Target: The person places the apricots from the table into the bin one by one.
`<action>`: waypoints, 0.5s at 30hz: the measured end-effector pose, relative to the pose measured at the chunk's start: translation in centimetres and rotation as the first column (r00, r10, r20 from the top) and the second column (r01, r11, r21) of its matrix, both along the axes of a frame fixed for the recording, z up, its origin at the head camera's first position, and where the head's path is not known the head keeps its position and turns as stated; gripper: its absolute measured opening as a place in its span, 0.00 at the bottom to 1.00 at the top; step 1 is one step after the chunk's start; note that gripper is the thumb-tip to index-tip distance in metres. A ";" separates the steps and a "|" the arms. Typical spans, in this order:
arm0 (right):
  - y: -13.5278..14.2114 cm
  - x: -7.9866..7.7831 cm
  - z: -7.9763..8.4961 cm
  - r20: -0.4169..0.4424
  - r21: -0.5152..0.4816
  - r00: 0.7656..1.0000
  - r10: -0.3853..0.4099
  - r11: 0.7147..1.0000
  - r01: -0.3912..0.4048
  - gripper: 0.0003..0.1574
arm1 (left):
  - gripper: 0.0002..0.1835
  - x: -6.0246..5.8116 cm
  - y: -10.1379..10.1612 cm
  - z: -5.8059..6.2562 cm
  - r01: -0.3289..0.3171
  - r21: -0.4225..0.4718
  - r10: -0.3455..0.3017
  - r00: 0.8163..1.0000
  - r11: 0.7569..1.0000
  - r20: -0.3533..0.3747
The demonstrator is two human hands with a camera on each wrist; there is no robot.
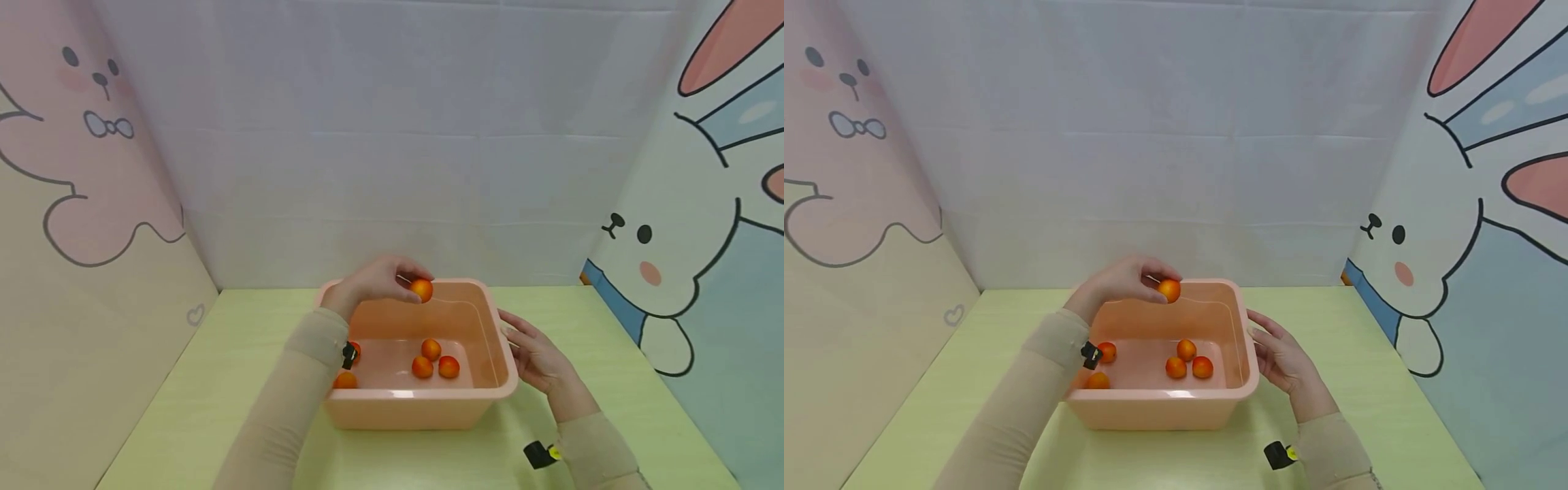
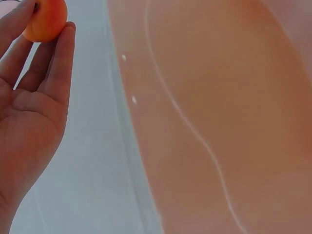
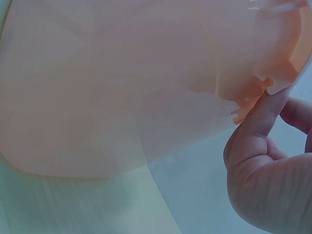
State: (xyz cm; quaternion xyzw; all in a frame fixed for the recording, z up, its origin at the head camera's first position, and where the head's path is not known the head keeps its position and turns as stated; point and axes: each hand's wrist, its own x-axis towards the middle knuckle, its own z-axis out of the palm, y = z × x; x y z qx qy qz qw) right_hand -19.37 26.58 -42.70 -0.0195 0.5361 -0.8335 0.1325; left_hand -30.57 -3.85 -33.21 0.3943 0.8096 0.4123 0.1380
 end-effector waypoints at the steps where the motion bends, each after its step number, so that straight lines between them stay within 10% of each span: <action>1: 0.0 0.0 0.0 -0.001 -0.002 1.000 0.003 1.000 -0.003 0.18 | 0.22 -0.1 0.1 -0.3 -0.001 -0.015 0.001 1.000 1.000 0.002; 15: 0.0 -0.1 -0.1 -0.009 0.001 1.000 0.017 1.000 -0.017 0.18 | 0.23 -0.2 0.5 -2.4 -0.002 -0.186 0.013 0.998 0.983 0.058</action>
